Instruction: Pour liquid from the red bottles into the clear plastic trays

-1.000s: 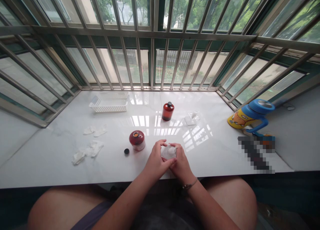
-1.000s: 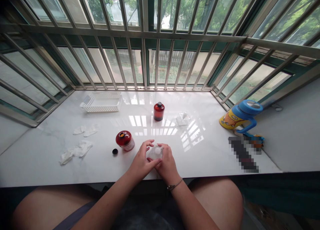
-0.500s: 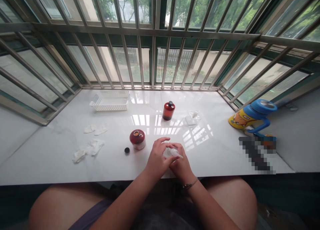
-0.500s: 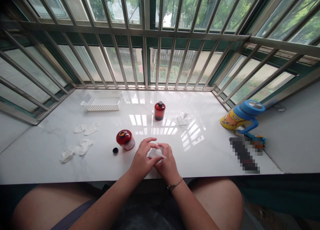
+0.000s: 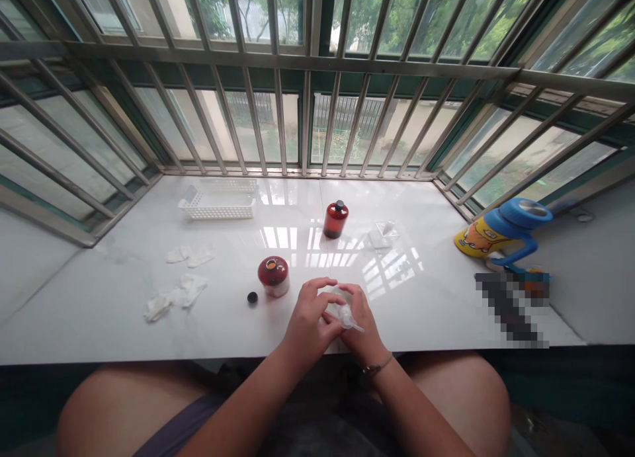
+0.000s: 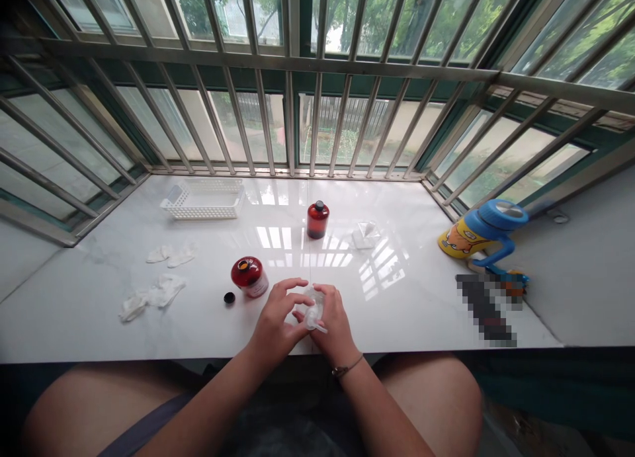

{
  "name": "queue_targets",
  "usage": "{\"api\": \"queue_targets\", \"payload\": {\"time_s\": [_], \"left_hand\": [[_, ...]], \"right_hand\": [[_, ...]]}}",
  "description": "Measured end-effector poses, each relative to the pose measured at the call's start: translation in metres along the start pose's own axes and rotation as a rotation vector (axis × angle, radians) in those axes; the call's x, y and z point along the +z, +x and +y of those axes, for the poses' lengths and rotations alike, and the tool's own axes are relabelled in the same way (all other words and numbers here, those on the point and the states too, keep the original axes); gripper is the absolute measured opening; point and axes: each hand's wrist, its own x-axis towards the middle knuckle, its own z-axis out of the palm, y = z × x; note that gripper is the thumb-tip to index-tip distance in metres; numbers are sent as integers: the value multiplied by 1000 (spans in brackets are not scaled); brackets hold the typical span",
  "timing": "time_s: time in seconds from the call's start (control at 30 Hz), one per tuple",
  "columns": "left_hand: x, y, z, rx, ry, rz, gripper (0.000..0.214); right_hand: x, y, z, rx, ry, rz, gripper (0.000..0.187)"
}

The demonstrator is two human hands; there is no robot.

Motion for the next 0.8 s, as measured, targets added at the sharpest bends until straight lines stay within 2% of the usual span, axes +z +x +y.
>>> {"api": "queue_targets", "payload": {"time_s": [0.07,0.23,0.4,0.53,0.8], "left_hand": [[-2,-3,-2,-6,2,5,33],[-6,-10,-2,90,31,25,28],[-7,-12,2,74,53,67,27],[-7,-12,5,129,107,57,27],[-6,-15,7,95,119,70,24]], "right_hand": [[-1,0,0,-2,18,-6,60],[-1,0,0,1,26,-9,59],[-1,-1,1,13,23,-20,60],[-1,-1,2,-6,16,-25,62],[1,-2,6,-4,16,-18,61]]}}
